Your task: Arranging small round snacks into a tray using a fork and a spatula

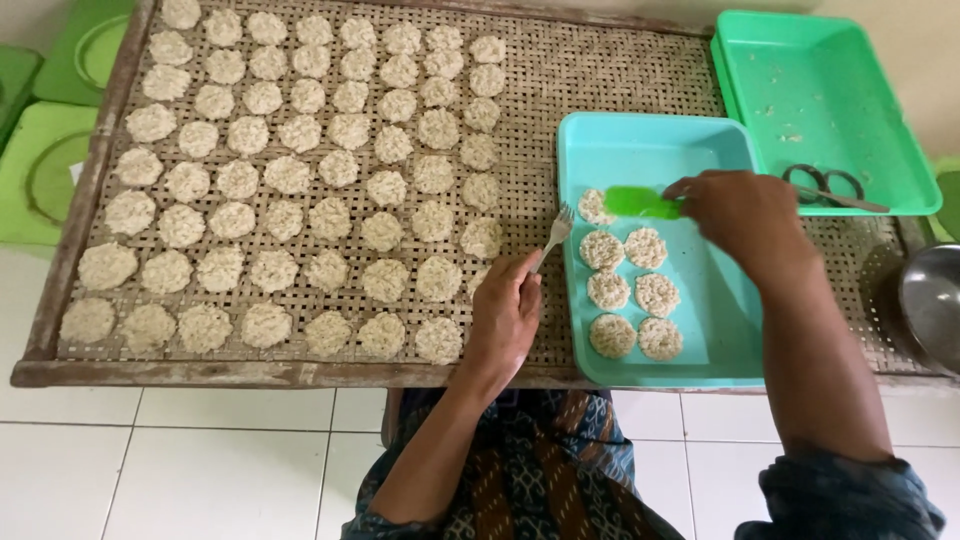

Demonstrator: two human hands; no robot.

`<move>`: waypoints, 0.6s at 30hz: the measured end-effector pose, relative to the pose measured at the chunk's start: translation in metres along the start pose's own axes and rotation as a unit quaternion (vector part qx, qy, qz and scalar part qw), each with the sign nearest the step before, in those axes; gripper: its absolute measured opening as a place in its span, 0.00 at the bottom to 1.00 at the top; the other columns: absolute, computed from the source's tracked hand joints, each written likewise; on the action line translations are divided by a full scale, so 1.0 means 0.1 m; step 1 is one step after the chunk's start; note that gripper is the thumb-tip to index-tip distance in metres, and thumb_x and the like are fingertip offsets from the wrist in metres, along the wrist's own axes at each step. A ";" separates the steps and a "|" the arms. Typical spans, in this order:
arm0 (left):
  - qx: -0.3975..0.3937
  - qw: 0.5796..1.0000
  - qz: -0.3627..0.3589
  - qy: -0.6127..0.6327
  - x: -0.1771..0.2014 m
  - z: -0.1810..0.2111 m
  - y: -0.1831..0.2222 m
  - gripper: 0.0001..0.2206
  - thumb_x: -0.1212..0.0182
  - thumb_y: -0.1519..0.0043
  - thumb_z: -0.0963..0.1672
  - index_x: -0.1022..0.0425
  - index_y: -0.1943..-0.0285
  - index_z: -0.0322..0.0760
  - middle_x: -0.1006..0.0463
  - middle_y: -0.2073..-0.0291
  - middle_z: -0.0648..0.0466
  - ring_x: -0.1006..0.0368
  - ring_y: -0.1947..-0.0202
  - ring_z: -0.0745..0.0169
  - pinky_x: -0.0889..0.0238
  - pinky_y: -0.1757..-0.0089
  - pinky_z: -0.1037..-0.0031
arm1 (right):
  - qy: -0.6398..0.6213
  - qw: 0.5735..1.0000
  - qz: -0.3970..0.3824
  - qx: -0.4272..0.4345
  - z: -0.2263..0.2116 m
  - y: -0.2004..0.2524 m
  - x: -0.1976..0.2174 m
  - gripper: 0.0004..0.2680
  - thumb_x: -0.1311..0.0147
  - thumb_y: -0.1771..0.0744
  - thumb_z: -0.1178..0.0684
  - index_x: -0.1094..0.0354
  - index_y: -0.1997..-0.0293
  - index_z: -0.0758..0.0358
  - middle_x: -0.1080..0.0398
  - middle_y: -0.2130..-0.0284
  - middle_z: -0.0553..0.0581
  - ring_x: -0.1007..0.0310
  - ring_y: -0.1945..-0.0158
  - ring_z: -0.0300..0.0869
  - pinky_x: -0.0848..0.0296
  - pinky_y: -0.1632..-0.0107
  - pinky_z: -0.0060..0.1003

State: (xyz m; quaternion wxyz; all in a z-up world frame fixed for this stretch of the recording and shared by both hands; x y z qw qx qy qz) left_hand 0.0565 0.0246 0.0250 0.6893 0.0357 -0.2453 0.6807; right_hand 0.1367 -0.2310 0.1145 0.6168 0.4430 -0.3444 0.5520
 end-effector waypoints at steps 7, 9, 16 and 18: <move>-0.027 0.999 0.020 -0.012 -0.04 -0.08 0.02 0.21 0.36 0.40 0.35 0.28 0.37 0.39 0.24 0.61 0.49 0.31 0.76 0.69 0.33 0.78 0.82 | 0.011 0.999 -0.002 -0.038 0.14 0.01 -0.14 0.10 0.54 0.28 0.38 0.26 0.45 0.26 0.19 0.59 0.40 0.20 0.71 0.39 0.30 0.68 0.34; -0.017 1.000 0.009 0.009 -0.04 -0.06 0.02 0.20 0.38 0.39 0.35 0.28 0.37 0.37 0.26 0.62 0.49 0.35 0.77 0.70 0.36 0.79 0.82 | -0.030 0.998 0.058 -0.006 0.04 0.01 -0.08 0.09 0.50 0.30 0.42 0.23 0.47 0.30 0.19 0.62 0.46 0.19 0.67 0.47 0.27 0.68 0.40; -0.027 0.999 0.019 0.000 -0.01 -0.06 0.02 0.19 0.39 0.37 0.37 0.29 0.37 0.41 0.27 0.65 0.51 0.37 0.77 0.70 0.39 0.79 0.80 | -0.062 0.996 0.062 -0.028 0.13 0.04 -0.07 0.10 0.46 0.31 0.45 0.23 0.45 0.34 0.19 0.59 0.47 0.19 0.64 0.49 0.25 0.64 0.45; 0.000 1.000 -0.008 0.004 -0.02 -0.01 0.00 0.18 0.39 0.38 0.35 0.26 0.38 0.34 0.24 0.60 0.47 0.31 0.74 0.68 0.32 0.77 0.83 | -0.088 0.994 0.057 -0.014 0.05 0.06 -0.11 0.10 0.47 0.32 0.44 0.23 0.45 0.36 0.20 0.58 0.49 0.19 0.61 0.52 0.23 0.62 0.47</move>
Point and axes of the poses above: each hand's wrist, its own y-axis away from the middle knuckle, its own x-axis out of the back of the hand, z = x × y, the point moved 9 cm from there along -y, towards the middle knuckle
